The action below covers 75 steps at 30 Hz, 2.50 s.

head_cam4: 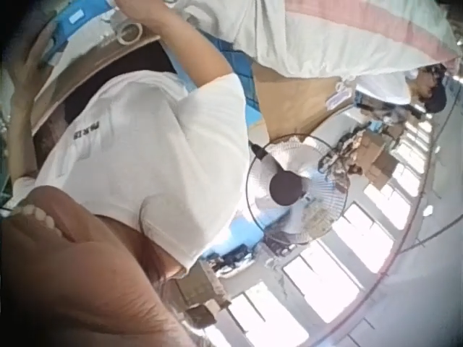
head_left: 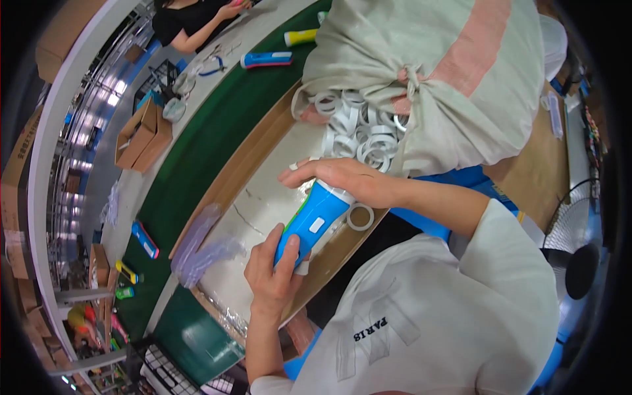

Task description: Assemble plastic flashlight components at a factory workbench.

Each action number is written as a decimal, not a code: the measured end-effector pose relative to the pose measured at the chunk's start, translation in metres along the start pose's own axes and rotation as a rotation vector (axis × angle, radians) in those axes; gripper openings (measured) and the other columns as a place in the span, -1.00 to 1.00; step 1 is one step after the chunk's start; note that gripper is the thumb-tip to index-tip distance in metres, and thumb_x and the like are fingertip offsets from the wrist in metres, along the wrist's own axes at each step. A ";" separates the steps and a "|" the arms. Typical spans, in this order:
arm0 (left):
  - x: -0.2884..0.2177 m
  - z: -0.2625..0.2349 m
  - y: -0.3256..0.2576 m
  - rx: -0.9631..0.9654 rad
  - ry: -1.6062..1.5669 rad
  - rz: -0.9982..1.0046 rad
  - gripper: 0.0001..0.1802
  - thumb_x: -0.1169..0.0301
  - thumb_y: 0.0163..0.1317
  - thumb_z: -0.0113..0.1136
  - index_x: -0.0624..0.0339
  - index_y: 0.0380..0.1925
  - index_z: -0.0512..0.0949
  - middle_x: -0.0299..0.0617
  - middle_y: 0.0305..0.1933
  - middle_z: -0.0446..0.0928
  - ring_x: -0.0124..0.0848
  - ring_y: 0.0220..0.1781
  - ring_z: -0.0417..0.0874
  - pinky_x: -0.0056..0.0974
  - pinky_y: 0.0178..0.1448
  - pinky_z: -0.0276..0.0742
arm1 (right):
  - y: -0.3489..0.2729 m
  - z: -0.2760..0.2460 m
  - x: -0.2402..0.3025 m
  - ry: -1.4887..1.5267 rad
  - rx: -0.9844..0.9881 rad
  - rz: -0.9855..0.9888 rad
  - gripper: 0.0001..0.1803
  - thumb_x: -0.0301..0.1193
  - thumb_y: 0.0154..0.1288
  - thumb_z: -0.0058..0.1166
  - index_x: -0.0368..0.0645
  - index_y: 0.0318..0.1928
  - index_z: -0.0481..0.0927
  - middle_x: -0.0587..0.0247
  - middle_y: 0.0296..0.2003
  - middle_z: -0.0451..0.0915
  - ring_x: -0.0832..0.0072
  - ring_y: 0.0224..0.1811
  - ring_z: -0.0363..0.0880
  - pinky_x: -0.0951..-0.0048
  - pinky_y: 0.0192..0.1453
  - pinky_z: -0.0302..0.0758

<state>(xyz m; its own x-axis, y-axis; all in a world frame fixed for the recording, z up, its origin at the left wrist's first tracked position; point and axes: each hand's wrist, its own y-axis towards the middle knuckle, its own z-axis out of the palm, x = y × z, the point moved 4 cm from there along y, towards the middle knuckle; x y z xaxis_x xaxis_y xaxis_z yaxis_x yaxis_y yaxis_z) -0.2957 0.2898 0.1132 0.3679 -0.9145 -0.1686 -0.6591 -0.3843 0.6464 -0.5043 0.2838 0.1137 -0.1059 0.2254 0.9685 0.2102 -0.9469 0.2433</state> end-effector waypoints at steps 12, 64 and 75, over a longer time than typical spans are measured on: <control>-0.010 -0.011 0.000 0.288 -0.247 -0.432 -0.44 0.52 -0.04 0.38 0.27 0.06 0.54 0.06 -0.04 0.58 -0.19 -0.13 0.68 -0.28 -0.05 0.55 | 0.010 0.017 -0.077 0.395 -0.232 0.684 -0.67 -0.25 0.34 -0.18 -0.22 -0.25 0.58 0.16 -0.29 0.60 0.43 -0.21 0.56 0.41 -0.04 0.46; -0.077 0.032 -0.060 -0.129 -2.164 -1.229 -0.33 0.42 -0.02 0.39 0.28 0.12 0.32 -0.15 -0.37 0.47 -0.47 -0.52 0.46 -0.41 -0.52 0.35 | 0.011 0.092 -0.050 1.420 0.169 -0.015 -0.76 -0.35 0.10 0.21 0.03 -0.31 0.38 0.02 -0.09 0.46 0.06 0.09 0.51 -0.06 0.44 0.15; -0.029 0.041 -0.074 -0.009 -1.109 -1.294 -0.32 0.47 -0.01 0.38 0.26 0.14 0.29 -0.14 -0.30 0.56 -0.37 -0.36 0.60 -0.35 -0.29 0.54 | 0.007 0.065 -0.063 0.776 -0.162 0.197 -0.61 -0.23 0.28 0.12 -0.12 0.01 0.35 0.02 0.01 0.49 0.23 0.05 0.54 0.20 0.18 0.45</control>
<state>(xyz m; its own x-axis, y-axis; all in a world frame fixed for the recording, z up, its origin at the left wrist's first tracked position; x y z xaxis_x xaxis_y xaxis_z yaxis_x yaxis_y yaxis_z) -0.2845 0.3398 0.0393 0.0186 0.3273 -0.9447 -0.3136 -0.8953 -0.3163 -0.4333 0.2776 0.0576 -0.7371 -0.1157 0.6658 0.1584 -0.9874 0.0038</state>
